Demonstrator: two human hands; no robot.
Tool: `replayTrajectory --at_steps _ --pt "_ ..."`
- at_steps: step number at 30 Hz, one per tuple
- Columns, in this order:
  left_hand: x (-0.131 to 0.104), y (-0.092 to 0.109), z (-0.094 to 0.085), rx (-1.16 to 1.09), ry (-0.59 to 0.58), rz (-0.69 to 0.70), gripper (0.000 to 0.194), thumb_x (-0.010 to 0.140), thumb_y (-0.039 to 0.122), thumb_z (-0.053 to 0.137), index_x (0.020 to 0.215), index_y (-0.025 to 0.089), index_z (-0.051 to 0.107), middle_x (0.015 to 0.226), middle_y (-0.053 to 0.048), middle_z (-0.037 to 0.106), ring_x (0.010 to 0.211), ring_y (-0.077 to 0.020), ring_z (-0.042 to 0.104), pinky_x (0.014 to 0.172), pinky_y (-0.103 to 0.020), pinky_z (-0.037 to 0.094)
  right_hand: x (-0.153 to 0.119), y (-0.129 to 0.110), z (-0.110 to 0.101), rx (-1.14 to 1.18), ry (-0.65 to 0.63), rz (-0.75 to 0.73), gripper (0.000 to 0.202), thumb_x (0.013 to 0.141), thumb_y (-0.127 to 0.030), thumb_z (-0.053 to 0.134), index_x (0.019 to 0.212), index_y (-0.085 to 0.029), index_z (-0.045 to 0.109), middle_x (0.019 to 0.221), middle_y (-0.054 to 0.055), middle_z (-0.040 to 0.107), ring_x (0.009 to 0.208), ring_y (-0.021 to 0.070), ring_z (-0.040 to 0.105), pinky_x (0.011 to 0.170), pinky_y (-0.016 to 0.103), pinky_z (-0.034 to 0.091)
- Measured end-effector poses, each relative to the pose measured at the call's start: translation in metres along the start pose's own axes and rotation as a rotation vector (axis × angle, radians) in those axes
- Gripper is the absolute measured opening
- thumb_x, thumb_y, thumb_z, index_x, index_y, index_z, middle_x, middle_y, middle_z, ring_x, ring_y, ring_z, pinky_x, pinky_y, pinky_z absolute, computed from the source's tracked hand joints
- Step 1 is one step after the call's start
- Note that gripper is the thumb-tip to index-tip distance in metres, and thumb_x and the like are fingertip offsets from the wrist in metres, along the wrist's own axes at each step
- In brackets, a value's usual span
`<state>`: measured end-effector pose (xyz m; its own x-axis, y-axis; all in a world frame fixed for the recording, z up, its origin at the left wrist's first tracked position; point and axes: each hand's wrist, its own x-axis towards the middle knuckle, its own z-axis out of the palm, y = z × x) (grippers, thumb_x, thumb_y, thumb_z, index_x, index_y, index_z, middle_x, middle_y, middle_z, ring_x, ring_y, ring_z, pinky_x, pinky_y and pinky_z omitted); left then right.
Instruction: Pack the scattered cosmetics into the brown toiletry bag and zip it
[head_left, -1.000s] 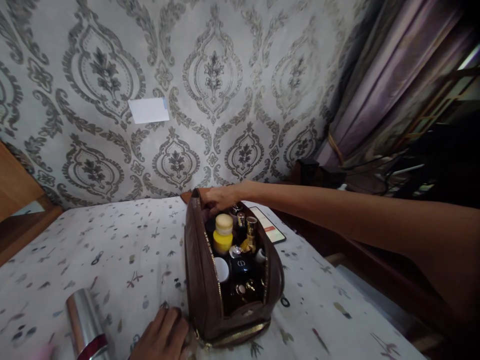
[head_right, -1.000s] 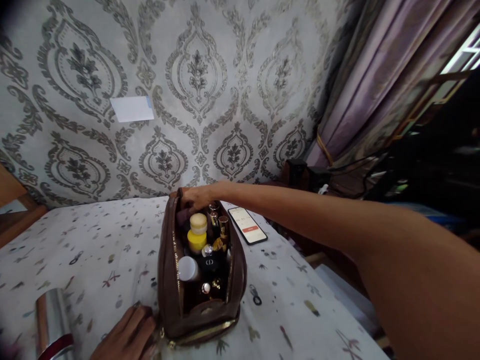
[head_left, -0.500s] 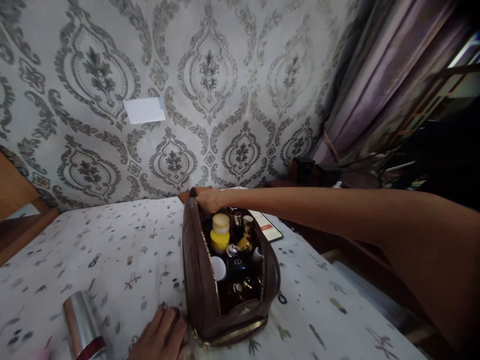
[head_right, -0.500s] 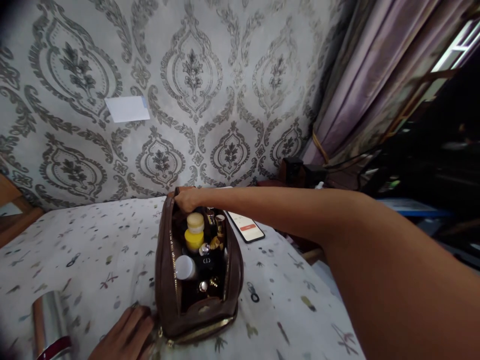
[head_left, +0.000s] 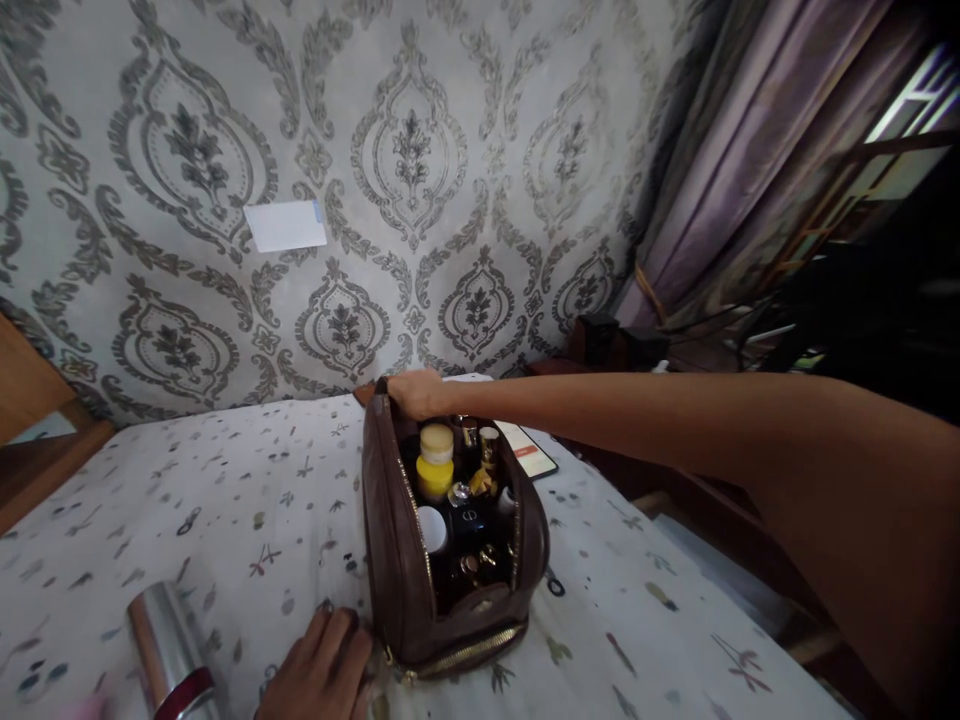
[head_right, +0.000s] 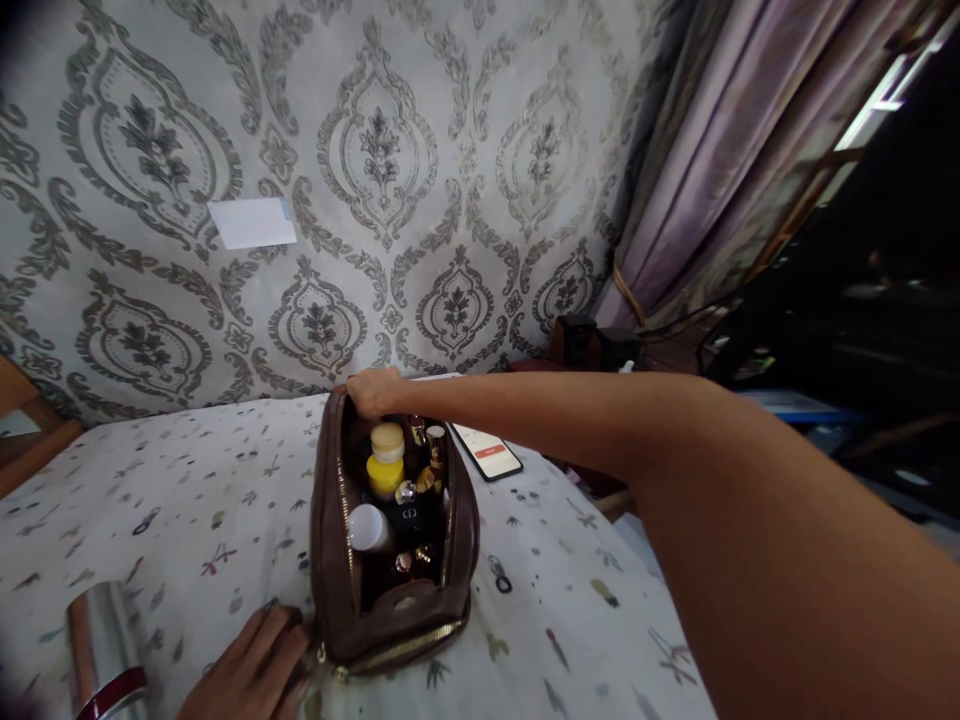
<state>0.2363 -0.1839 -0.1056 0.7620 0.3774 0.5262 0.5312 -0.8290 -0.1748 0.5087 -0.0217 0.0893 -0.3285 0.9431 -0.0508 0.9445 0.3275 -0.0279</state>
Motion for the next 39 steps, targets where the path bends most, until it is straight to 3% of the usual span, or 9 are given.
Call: replayTrajectory --at_steps 8,14,18,25,27,28,30,32,39 --pt "0.016 0.003 -0.023 -0.013 0.009 0.035 0.027 0.101 0.035 0.038 0.108 0.023 0.061 0.1 -0.004 0.068 0.092 -0.0192 0.065 0.077 -0.027 0.055 -0.027 -0.001 -0.032 -0.088 0.005 0.046 0.024 0.083 -0.027 0.064 0.102 -0.019 0.075 0.111 0.012 0.073 0.1 0.0275 0.068 0.072 0.029 0.048" --pt "0.026 0.014 -0.041 -0.098 -0.043 -0.045 0.023 0.099 0.032 0.041 0.108 0.023 0.06 0.103 -0.006 0.068 0.093 -0.0216 0.065 0.077 -0.03 0.057 -0.071 -0.012 -0.053 0.015 0.217 -0.077 0.018 0.082 -0.018 0.059 0.09 -0.017 0.075 0.087 0.006 0.073 0.076 0.0168 0.061 0.058 0.026 0.032" --pt "0.03 0.022 -0.051 -0.187 -0.158 -0.162 0.019 0.096 0.026 0.047 0.11 0.022 0.059 0.106 -0.007 0.065 0.097 -0.0237 0.064 0.082 -0.035 0.057 -0.107 -0.015 -0.043 0.068 0.397 -0.055 0.022 0.088 -0.019 0.053 0.081 -0.017 0.073 0.074 0.003 0.068 0.065 0.0133 0.053 0.058 0.027 0.026" --pt "0.053 0.037 -0.094 -0.256 -0.563 -0.312 0.013 0.095 0.017 0.049 0.105 0.018 0.057 0.111 -0.01 0.061 0.106 -0.0255 0.058 0.094 -0.042 0.051 -0.162 -0.017 -0.016 0.264 0.663 0.048 0.032 0.088 -0.034 0.06 0.062 -0.016 0.063 0.055 -0.001 0.059 0.053 0.0108 0.05 0.056 0.024 0.03" --pt "0.055 0.039 -0.107 -0.276 -0.622 -0.328 0.014 0.095 0.017 0.048 0.107 0.018 0.056 0.112 -0.01 0.06 0.106 -0.0256 0.058 0.092 -0.042 0.051 -0.175 -0.017 -0.009 0.317 0.683 0.072 0.028 0.088 -0.032 0.061 0.064 -0.017 0.066 0.058 0.001 0.064 0.054 0.0119 0.054 0.055 0.025 0.034" --pt "0.053 0.04 -0.113 -0.285 -0.632 -0.335 0.015 0.096 0.017 0.048 0.108 0.018 0.056 0.112 -0.01 0.06 0.105 -0.0255 0.058 0.09 -0.041 0.052 -0.181 -0.018 -0.005 0.356 0.705 0.069 0.018 0.086 -0.03 0.062 0.077 -0.017 0.071 0.066 0.002 0.07 0.057 0.0132 0.059 0.057 0.025 0.038" --pt "0.047 0.041 -0.125 -0.302 -0.61 -0.344 0.016 0.097 0.018 0.046 0.11 0.019 0.056 0.111 -0.01 0.06 0.104 -0.025 0.059 0.089 -0.041 0.052 -0.192 -0.02 0.002 0.399 0.752 0.038 0.028 0.084 -0.029 0.064 0.11 -0.02 0.071 0.086 0.005 0.076 0.072 0.0178 0.068 0.064 0.028 0.047" --pt "0.034 0.038 -0.135 -0.308 -0.54 -0.366 0.018 0.098 0.017 0.043 0.111 0.019 0.056 0.109 -0.009 0.061 0.103 -0.0244 0.06 0.089 -0.04 0.052 -0.201 -0.024 0.007 0.422 0.81 0.016 0.042 0.085 -0.032 0.064 0.125 -0.021 0.065 0.099 0.008 0.076 0.086 0.0213 0.071 0.073 0.032 0.052" --pt "-0.032 -0.003 -0.155 -0.136 -0.25 -0.62 0.033 0.093 0.008 0.035 0.11 0.018 0.061 0.103 -0.01 0.062 0.102 -0.0257 0.057 0.088 -0.042 0.05 -0.231 -0.066 0.024 0.492 0.937 -0.075 0.019 0.091 -0.032 0.06 0.099 -0.02 0.072 0.092 0.008 0.076 0.078 0.0185 0.071 0.067 0.029 0.056"
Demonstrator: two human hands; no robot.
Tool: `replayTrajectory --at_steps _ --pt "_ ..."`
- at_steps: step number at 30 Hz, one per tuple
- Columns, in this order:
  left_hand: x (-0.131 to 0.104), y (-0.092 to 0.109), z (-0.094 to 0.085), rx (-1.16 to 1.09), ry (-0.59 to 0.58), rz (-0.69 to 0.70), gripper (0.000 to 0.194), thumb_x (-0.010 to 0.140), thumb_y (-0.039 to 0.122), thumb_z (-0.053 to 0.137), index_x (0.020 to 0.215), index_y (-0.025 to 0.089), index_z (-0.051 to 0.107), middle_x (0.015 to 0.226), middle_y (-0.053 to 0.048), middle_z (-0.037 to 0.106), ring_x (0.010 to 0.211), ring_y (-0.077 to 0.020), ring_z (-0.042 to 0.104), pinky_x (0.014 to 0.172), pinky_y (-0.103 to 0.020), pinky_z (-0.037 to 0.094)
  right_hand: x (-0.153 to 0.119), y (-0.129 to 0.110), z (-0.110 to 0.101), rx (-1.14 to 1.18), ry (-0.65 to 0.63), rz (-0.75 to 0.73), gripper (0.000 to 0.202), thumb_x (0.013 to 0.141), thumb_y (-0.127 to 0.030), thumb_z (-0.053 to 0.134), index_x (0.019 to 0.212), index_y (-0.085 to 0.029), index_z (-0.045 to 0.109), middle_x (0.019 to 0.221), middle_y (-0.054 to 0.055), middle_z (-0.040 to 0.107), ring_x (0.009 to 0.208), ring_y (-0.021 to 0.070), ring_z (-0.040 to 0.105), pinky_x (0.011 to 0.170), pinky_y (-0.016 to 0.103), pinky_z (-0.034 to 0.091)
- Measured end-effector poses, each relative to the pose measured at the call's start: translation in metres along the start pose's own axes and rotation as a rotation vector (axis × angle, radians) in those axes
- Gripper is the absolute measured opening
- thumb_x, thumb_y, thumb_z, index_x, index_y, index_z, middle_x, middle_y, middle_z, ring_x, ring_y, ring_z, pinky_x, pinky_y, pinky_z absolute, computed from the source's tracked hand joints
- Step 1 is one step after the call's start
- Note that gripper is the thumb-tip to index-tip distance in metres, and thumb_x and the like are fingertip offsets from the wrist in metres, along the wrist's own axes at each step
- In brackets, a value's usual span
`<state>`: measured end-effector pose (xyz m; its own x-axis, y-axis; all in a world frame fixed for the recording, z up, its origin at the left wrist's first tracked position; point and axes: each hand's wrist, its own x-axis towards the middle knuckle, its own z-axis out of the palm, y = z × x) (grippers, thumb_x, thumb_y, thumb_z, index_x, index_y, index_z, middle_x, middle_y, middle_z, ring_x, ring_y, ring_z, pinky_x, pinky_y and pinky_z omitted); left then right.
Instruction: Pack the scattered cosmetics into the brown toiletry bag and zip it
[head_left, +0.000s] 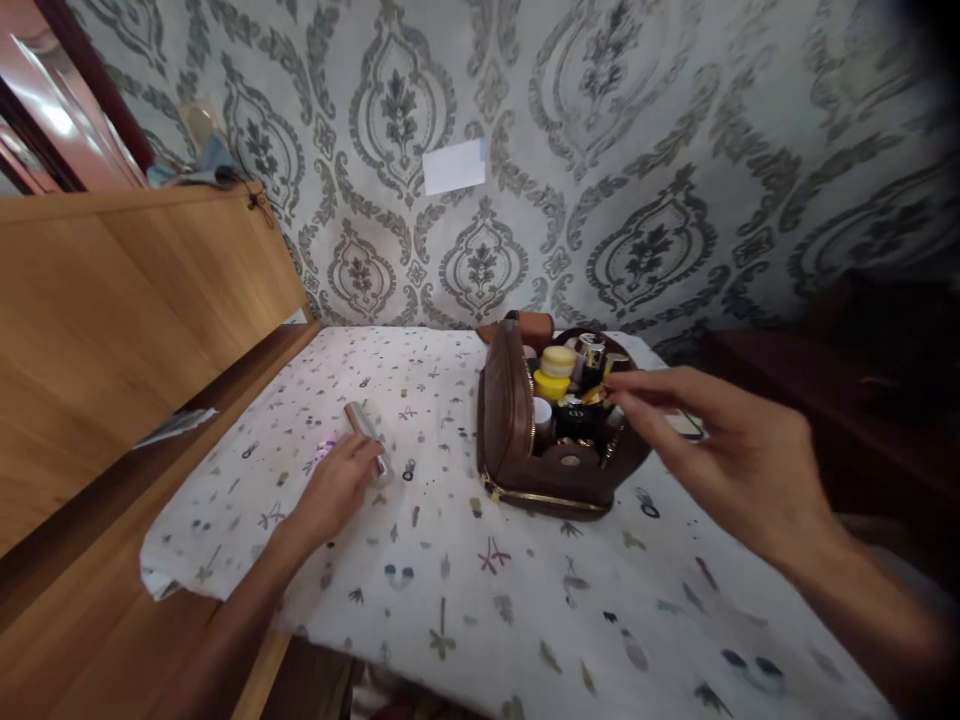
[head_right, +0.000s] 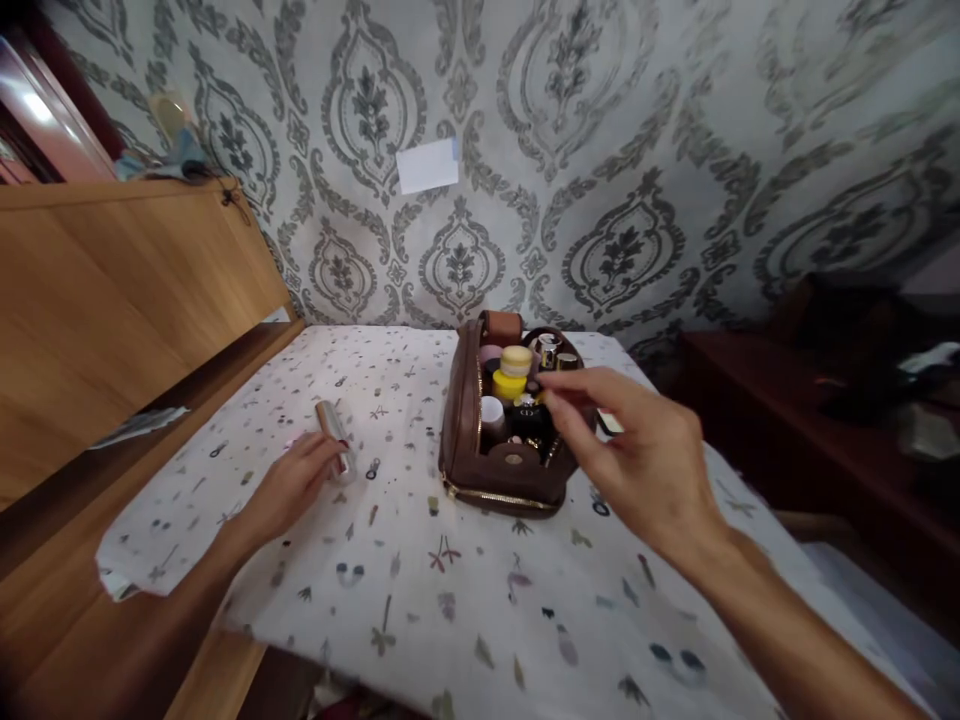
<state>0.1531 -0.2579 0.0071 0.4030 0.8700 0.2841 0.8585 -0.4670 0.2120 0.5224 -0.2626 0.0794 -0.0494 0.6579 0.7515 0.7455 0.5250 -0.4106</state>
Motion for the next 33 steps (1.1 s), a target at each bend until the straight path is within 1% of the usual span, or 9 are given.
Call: replayTrajectory --at_steps 3,6,10,12,16,21,25,29,33 --pt "-0.009 -0.027 0.002 0.065 0.057 -0.046 0.047 0.083 -0.002 0.036 0.117 0.02 0.062 0.117 -0.011 0.059 0.111 -0.027 0.053 0.092 -0.044 0.05 -0.018 -0.023 0.01 0.064 0.02 -0.103 0.013 0.091 -0.024 0.061 0.098 -0.02 0.071 0.089 0.006 0.076 0.077 0.017 0.071 0.069 0.027 0.056" --pt "-0.011 -0.04 0.009 0.113 0.036 -0.009 0.063 0.074 -0.007 0.039 0.125 0.022 0.059 0.128 -0.011 0.055 0.12 -0.0283 0.049 0.098 -0.046 0.047 -0.036 -0.044 0.025 0.19 -0.031 -0.151 0.014 0.092 -0.017 0.06 0.102 -0.02 0.069 0.088 0.004 0.076 0.077 0.0151 0.072 0.071 0.025 0.057" --pt "-0.003 -0.041 0.022 0.186 0.035 0.073 0.052 0.085 0.0 0.039 0.128 0.023 0.058 0.131 -0.013 0.054 0.121 -0.0292 0.049 0.098 -0.048 0.046 -0.062 -0.06 0.055 0.373 -0.148 -0.176 0.017 0.093 -0.013 0.055 0.102 -0.018 0.069 0.084 0.005 0.075 0.074 0.014 0.071 0.068 0.023 0.057" --pt "0.004 -0.04 0.028 0.241 0.042 0.122 0.047 0.088 0.003 0.039 0.126 0.023 0.06 0.129 -0.013 0.055 0.119 -0.0297 0.052 0.095 -0.047 0.047 -0.076 -0.062 0.071 0.4 -0.231 -0.161 0.019 0.095 -0.014 0.052 0.1 -0.018 0.07 0.081 0.005 0.075 0.072 0.0146 0.07 0.068 0.024 0.056" --pt "0.017 -0.045 0.036 0.311 0.048 0.236 0.049 0.084 0.001 0.038 0.12 0.022 0.063 0.126 -0.014 0.06 0.119 -0.0299 0.055 0.093 -0.044 0.047 -0.1 -0.055 0.093 0.413 -0.28 -0.103 0.02 0.094 -0.018 0.051 0.101 -0.018 0.07 0.087 0.008 0.076 0.078 0.0167 0.071 0.075 0.026 0.055" --pt "0.023 -0.05 0.034 0.356 0.064 0.296 0.042 0.086 0.008 0.042 0.117 0.026 0.065 0.123 -0.011 0.067 0.116 -0.0295 0.06 0.089 -0.042 0.048 -0.112 -0.044 0.095 0.396 -0.35 -0.038 0.024 0.094 -0.018 0.048 0.102 -0.017 0.071 0.085 0.008 0.076 0.077 0.0182 0.071 0.077 0.027 0.054" --pt "0.017 -0.036 0.023 0.313 0.12 0.328 0.036 0.091 0.02 0.043 0.119 0.027 0.064 0.12 -0.009 0.07 0.11 -0.0298 0.064 0.09 -0.043 0.049 -0.112 -0.041 0.088 0.448 -0.333 0.019 0.026 0.093 -0.019 0.048 0.105 -0.016 0.072 0.091 0.009 0.076 0.083 0.0191 0.071 0.08 0.027 0.053" --pt "0.008 -0.005 0.006 0.115 0.164 0.288 0.036 0.093 0.032 0.048 0.127 0.026 0.058 0.123 -0.008 0.069 0.11 -0.0269 0.065 0.092 -0.038 0.052 -0.112 -0.043 0.082 0.433 -0.407 0.096 0.031 0.093 -0.024 0.053 0.121 -0.018 0.067 0.101 0.008 0.073 0.087 0.0188 0.068 0.086 0.028 0.052" --pt "0.001 0.027 -0.012 -0.13 0.09 0.177 0.037 0.092 0.04 0.057 0.126 0.026 0.059 0.129 -0.008 0.066 0.116 -0.0254 0.064 0.098 -0.036 0.052 -0.113 -0.044 0.078 0.437 -0.508 0.132 0.05 0.09 -0.031 0.062 0.138 -0.018 0.054 0.12 0.011 0.065 0.099 0.0213 0.065 0.096 0.032 0.049"
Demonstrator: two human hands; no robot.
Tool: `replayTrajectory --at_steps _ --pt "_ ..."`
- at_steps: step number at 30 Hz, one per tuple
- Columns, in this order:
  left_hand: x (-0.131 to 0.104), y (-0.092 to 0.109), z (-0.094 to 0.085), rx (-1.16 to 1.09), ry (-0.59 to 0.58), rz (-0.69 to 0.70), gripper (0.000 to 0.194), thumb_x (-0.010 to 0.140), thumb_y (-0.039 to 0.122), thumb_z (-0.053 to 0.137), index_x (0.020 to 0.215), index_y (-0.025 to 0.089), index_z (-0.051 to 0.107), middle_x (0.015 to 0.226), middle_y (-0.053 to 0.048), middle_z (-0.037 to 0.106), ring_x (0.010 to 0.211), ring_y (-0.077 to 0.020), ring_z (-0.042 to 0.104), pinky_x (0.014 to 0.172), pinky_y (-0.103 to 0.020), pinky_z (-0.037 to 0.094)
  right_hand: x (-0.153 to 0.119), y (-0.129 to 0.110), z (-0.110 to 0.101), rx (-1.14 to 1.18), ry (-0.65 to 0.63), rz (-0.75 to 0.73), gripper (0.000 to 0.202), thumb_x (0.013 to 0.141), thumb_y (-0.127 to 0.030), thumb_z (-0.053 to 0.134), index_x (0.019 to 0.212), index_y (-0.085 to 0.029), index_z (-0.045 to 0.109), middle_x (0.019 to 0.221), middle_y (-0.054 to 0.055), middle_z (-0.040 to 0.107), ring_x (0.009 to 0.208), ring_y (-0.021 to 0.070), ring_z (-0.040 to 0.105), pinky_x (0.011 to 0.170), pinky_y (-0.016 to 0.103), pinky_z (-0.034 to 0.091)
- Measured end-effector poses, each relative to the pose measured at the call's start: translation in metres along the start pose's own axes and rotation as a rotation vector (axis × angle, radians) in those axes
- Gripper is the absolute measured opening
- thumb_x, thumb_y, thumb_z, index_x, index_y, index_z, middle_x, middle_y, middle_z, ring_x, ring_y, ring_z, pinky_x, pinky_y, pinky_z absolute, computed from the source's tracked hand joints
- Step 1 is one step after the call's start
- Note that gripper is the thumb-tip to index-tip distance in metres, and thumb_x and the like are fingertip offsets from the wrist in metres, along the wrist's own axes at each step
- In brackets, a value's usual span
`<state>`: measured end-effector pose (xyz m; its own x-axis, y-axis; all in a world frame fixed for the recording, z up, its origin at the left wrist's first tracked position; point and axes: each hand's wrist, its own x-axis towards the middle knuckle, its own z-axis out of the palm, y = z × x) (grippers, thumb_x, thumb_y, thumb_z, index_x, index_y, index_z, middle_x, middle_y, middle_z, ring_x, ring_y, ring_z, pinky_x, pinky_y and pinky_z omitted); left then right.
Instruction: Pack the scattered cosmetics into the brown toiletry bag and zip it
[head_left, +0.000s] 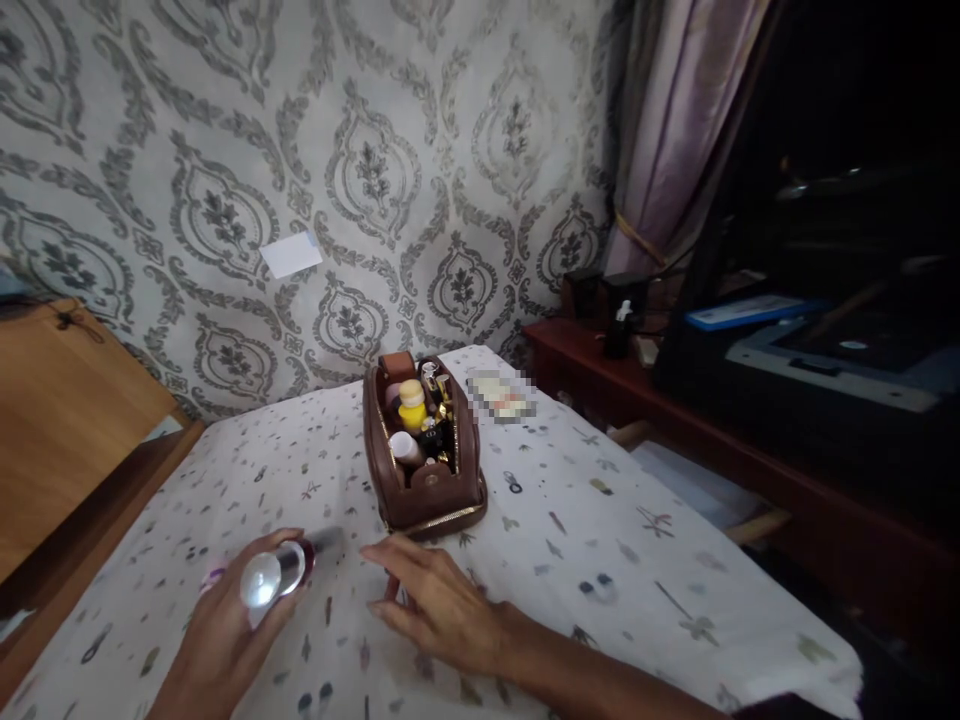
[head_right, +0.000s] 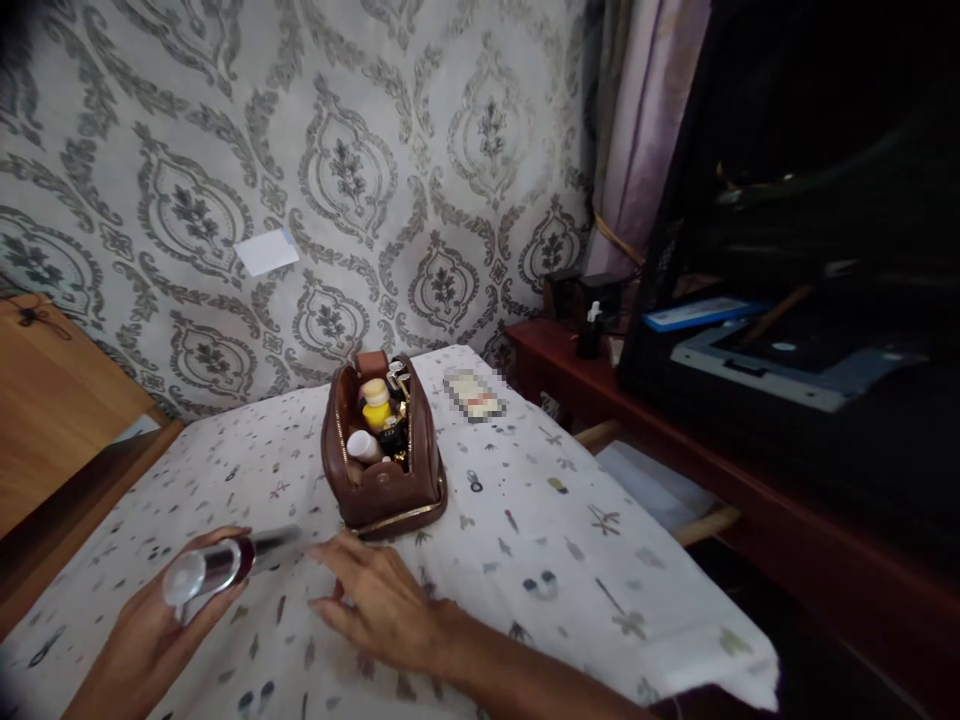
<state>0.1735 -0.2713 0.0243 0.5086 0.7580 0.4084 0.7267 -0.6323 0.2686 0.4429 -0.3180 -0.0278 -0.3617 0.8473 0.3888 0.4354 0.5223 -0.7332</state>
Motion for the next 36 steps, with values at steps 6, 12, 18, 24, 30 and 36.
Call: replayTrajectory --at_steps 6,12,18,24,30,36 --pt "0.009 0.041 -0.005 -0.325 0.09 -0.231 0.043 0.082 0.055 0.066 0.109 0.022 0.071 0.118 -0.01 0.072 0.115 -0.0326 0.064 0.106 -0.048 0.047 0.0 -0.002 -0.005 0.071 -0.035 0.035 0.052 0.089 -0.039 0.065 0.136 -0.022 0.055 0.123 0.01 0.064 0.107 0.0238 0.062 0.098 0.033 0.047" --pt "0.024 0.064 -0.008 -0.519 0.144 -0.409 0.053 0.077 0.064 0.067 0.106 0.019 0.071 0.117 -0.011 0.072 0.112 -0.0337 0.066 0.095 -0.044 0.056 0.001 -0.006 -0.009 0.269 0.022 0.028 0.042 0.086 -0.032 0.066 0.126 -0.022 0.06 0.116 0.006 0.068 0.089 0.0183 0.064 0.084 0.028 0.051" --pt "0.039 0.066 -0.017 -0.549 0.125 -0.333 0.047 0.077 0.056 0.071 0.11 0.021 0.071 0.115 -0.01 0.072 0.117 -0.033 0.063 0.105 -0.047 0.05 0.002 -0.007 -0.015 0.425 0.09 0.069 0.042 0.087 -0.033 0.063 0.126 -0.02 0.055 0.101 0.004 0.068 0.08 0.0147 0.061 0.073 0.025 0.05" --pt "0.062 0.081 -0.013 -0.574 0.164 -0.276 0.05 0.08 0.051 0.07 0.119 0.02 0.066 0.109 -0.008 0.073 0.105 -0.0294 0.068 0.088 -0.037 0.059 0.003 -0.012 -0.02 0.462 0.149 0.084 0.023 0.08 -0.033 0.072 0.094 -0.019 0.06 0.081 -0.002 0.061 0.069 0.011 0.056 0.061 0.02 0.044" --pt "0.093 0.094 -0.012 -0.583 0.089 -0.208 0.049 0.089 0.054 0.058 0.123 0.019 0.062 0.106 -0.006 0.071 0.095 -0.0245 0.068 0.08 -0.032 0.059 0.006 -0.013 -0.018 0.424 0.367 0.067 0.033 0.074 -0.026 0.071 0.106 -0.02 0.063 0.082 -0.001 0.061 0.067 0.0122 0.055 0.056 0.02 0.044" --pt "0.109 0.09 0.004 -0.496 0.021 -0.115 0.047 0.098 0.051 0.04 0.131 0.02 0.054 0.118 -0.008 0.066 0.103 -0.024 0.064 0.088 -0.034 0.053 0.006 -0.024 -0.038 0.457 0.458 0.084 0.041 0.085 -0.029 0.061 0.125 -0.023 0.058 0.083 0.001 0.063 0.069 0.014 0.058 0.058 0.023 0.049"
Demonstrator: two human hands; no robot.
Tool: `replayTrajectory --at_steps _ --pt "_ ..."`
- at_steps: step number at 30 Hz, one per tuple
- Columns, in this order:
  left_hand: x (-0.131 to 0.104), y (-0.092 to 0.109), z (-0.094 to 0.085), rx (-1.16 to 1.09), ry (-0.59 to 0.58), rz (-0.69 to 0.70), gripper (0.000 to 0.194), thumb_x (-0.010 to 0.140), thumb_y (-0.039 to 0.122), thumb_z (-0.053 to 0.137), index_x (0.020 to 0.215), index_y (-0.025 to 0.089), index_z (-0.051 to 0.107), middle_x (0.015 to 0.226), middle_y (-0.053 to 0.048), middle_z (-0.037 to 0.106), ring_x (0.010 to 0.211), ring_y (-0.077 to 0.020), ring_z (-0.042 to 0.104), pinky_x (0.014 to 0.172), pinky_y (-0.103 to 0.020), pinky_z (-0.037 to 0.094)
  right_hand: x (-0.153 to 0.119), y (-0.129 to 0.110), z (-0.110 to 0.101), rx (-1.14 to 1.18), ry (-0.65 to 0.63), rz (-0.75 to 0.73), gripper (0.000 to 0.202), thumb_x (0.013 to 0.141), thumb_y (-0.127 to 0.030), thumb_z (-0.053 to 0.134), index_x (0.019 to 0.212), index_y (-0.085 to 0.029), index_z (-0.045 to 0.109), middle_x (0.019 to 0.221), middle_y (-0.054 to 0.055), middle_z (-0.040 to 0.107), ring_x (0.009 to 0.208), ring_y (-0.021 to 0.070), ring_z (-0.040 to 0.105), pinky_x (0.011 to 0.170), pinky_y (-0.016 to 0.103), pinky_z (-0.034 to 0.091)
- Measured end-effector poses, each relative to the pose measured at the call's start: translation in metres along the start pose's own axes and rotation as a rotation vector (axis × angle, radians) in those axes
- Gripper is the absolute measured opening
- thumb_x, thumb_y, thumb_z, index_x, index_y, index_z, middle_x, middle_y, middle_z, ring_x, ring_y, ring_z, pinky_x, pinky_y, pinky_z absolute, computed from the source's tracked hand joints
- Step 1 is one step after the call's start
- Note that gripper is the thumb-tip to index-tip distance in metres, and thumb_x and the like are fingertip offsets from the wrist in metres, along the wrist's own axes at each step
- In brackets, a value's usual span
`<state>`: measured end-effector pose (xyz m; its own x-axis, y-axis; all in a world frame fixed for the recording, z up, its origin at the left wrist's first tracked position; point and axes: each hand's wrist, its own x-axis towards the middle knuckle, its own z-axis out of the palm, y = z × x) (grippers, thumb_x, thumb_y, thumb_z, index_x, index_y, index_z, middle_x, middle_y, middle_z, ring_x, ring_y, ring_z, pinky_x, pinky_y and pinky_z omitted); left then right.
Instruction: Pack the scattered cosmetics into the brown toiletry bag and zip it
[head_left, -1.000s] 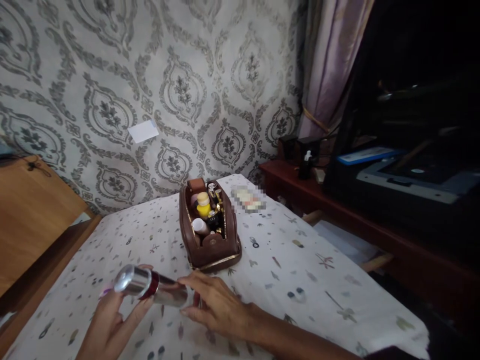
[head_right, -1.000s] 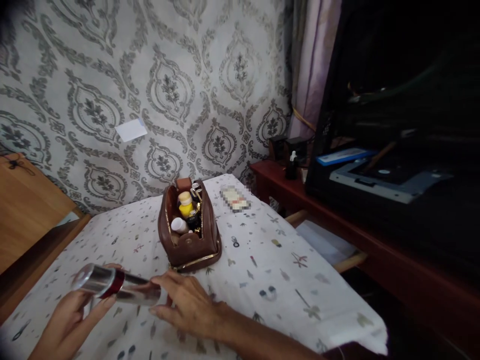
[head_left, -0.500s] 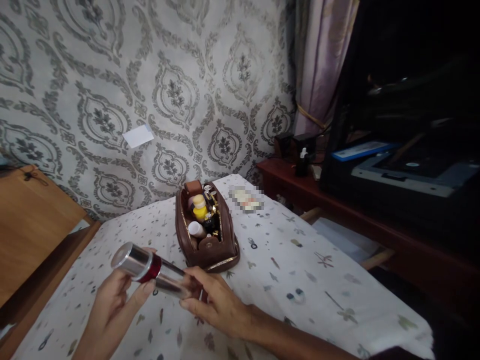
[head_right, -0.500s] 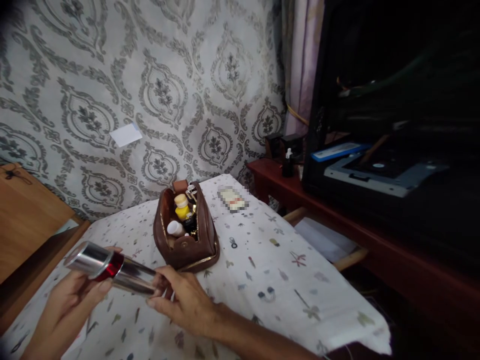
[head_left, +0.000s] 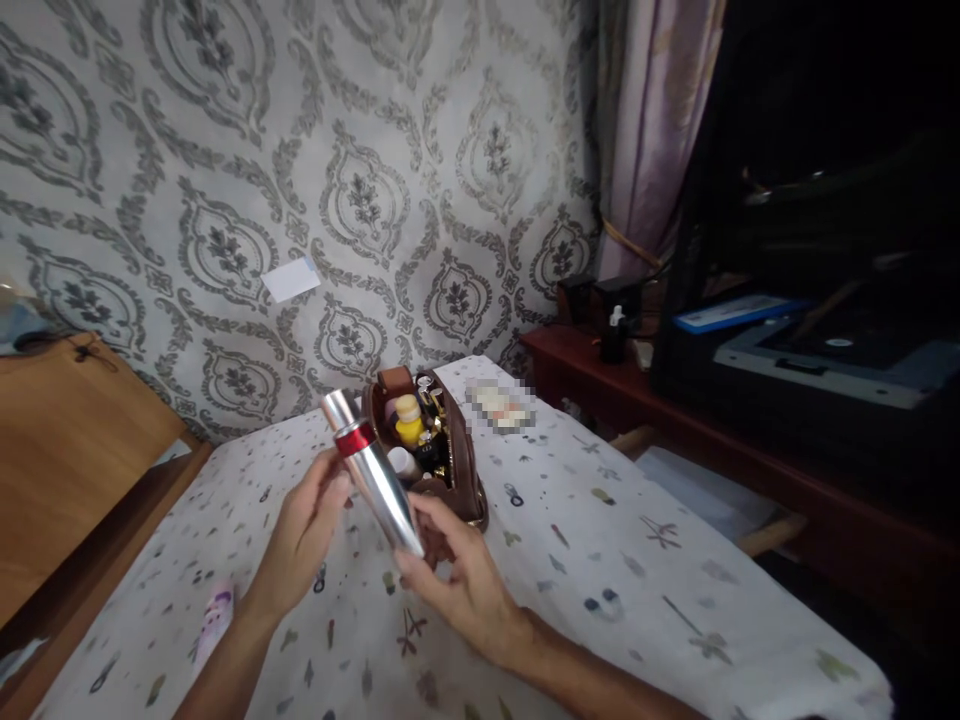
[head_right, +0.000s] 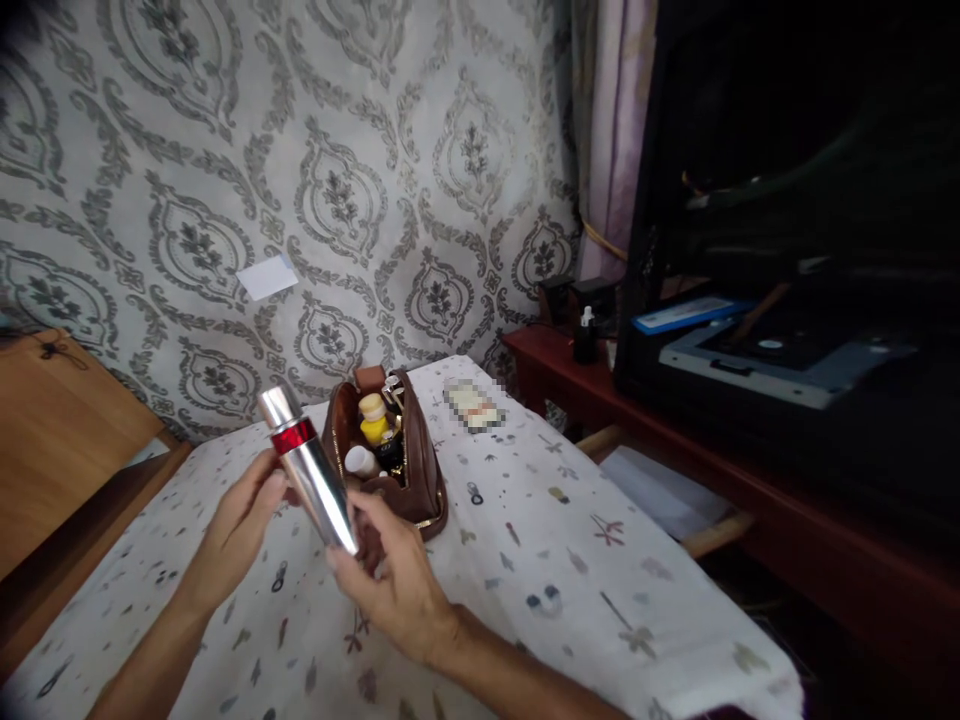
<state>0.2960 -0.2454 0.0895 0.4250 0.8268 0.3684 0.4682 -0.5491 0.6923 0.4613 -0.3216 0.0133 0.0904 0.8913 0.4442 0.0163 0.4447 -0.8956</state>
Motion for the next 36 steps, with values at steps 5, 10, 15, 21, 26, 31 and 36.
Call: replayTrajectory --at_steps 5,10,15,21,26,31,36 --pt "0.003 -0.025 0.013 0.171 0.051 0.109 0.039 0.098 0.043 0.045 0.131 0.024 0.049 0.13 -0.011 0.058 0.123 -0.0253 0.054 0.098 -0.04 0.048 0.025 -0.025 -0.024 0.049 0.049 0.111 0.052 0.088 -0.038 0.059 0.135 -0.022 0.044 0.089 0.003 0.068 0.064 0.0132 0.061 0.05 0.022 0.049" --pt "0.003 -0.055 0.03 0.036 0.075 -0.006 0.047 0.099 0.046 0.041 0.141 0.024 0.039 0.146 -0.013 0.046 0.133 -0.0267 0.047 0.1 -0.043 0.048 0.064 -0.045 -0.046 0.056 0.095 0.369 0.048 0.088 -0.041 0.057 0.129 -0.017 0.05 0.059 -0.005 0.06 0.036 0.0068 0.045 0.038 0.017 0.033" --pt "0.007 -0.078 0.045 -0.194 0.087 -0.051 0.049 0.1 0.049 0.036 0.141 0.021 0.041 0.149 -0.012 0.046 0.139 -0.0241 0.042 0.114 -0.043 0.037 0.089 -0.058 -0.046 -0.006 0.093 0.539 0.031 0.091 -0.031 0.053 0.117 -0.015 0.056 0.051 -0.004 0.06 0.032 0.0065 0.045 0.035 0.014 0.022" --pt "0.016 -0.091 0.057 -0.359 0.122 -0.092 0.051 0.1 0.053 0.036 0.139 0.022 0.045 0.15 -0.01 0.046 0.14 -0.0229 0.041 0.116 -0.042 0.035 0.107 -0.074 -0.035 -0.19 0.029 0.555 0.016 0.093 -0.028 0.054 0.1 -0.015 0.059 0.047 -0.004 0.058 0.032 0.006 0.046 0.034 0.014 0.022" --pt "0.026 -0.101 0.065 -0.516 0.183 -0.13 0.055 0.095 0.06 0.044 0.136 0.025 0.051 0.15 -0.008 0.047 0.139 -0.0255 0.042 0.115 -0.043 0.035 0.118 -0.079 -0.026 -0.326 -0.05 0.592 0.018 0.095 -0.029 0.053 0.084 -0.016 0.058 0.043 -0.003 0.057 0.031 0.0064 0.047 0.033 0.015 0.021" --pt "0.03 -0.108 0.072 -0.631 0.222 -0.134 0.053 0.093 0.06 0.05 0.134 0.027 0.055 0.149 -0.006 0.049 0.138 -0.0259 0.043 0.115 -0.042 0.035 0.126 -0.066 -0.016 -0.35 -0.048 0.606 0.017 0.096 -0.027 0.052 0.081 -0.018 0.054 0.043 -0.004 0.056 0.033 0.0072 0.049 0.034 0.015 0.022" --pt "0.03 -0.108 0.072 -0.722 0.209 -0.174 0.056 0.089 0.063 0.053 0.133 0.028 0.057 0.149 -0.006 0.05 0.139 -0.0272 0.043 0.111 -0.043 0.04 0.14 -0.043 -0.005 -0.411 -0.039 0.567 0.012 0.094 -0.027 0.052 0.084 -0.019 0.054 0.046 -0.006 0.057 0.035 0.0079 0.052 0.036 0.016 0.025"
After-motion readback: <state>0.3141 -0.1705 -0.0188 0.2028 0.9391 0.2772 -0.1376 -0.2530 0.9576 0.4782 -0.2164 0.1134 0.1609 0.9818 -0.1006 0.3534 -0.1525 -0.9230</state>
